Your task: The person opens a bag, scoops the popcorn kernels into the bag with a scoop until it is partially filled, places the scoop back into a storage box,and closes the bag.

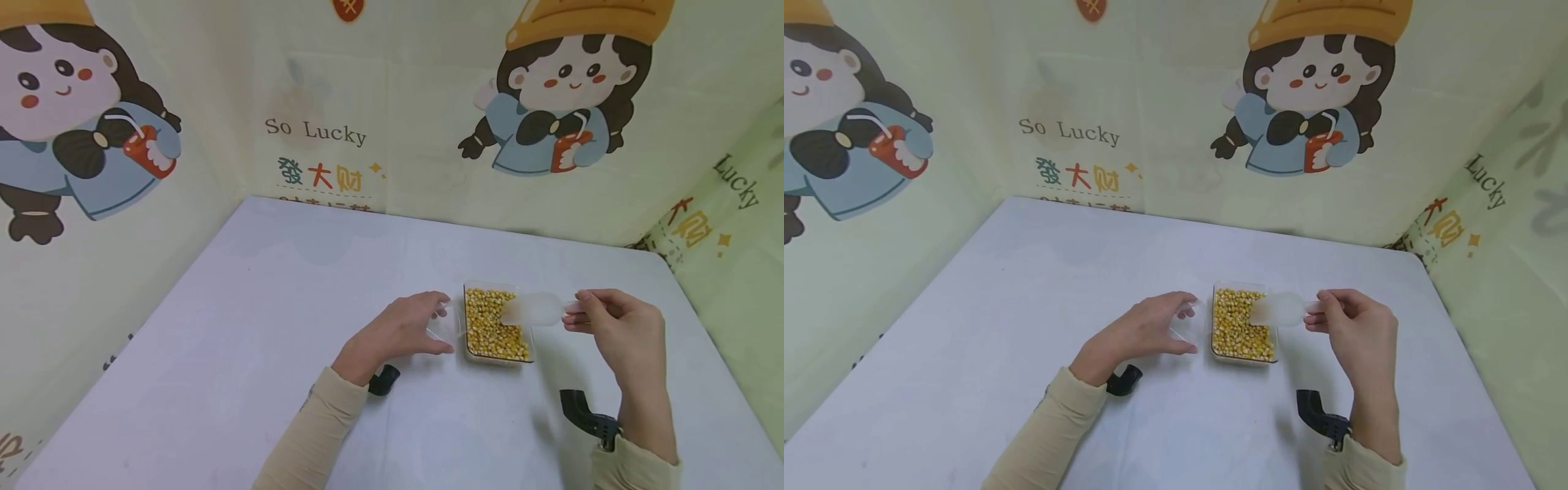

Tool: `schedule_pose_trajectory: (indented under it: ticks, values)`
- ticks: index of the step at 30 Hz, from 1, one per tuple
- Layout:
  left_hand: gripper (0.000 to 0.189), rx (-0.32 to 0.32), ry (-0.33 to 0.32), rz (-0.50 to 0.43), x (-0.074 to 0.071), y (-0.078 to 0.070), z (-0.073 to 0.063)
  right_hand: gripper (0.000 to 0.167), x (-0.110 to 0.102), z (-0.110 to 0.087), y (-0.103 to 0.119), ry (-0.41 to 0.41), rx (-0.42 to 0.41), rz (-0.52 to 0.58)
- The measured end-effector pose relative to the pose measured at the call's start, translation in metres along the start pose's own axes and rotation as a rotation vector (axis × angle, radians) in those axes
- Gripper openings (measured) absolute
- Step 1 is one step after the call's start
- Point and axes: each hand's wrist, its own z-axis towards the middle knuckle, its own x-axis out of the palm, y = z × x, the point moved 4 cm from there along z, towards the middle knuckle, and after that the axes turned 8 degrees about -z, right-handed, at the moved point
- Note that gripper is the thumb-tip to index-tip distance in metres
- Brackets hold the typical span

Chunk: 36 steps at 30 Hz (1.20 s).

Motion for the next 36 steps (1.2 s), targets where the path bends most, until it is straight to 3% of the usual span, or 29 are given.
schedule_pose_trajectory:
  ticks: [10, 36]
  values:
    - [0.080, 0.011, 0.001, 0.008, -0.001, -0.002, 0.000, 0.032, -0.001, -0.003, 0.008, -0.023, -0.078, -0.062]
    - [0.080, 0.020, -0.001, 0.019, -0.003, -0.003, -0.002, 0.035, 0.013, -0.005, 0.009, 0.071, -0.074, -0.141]
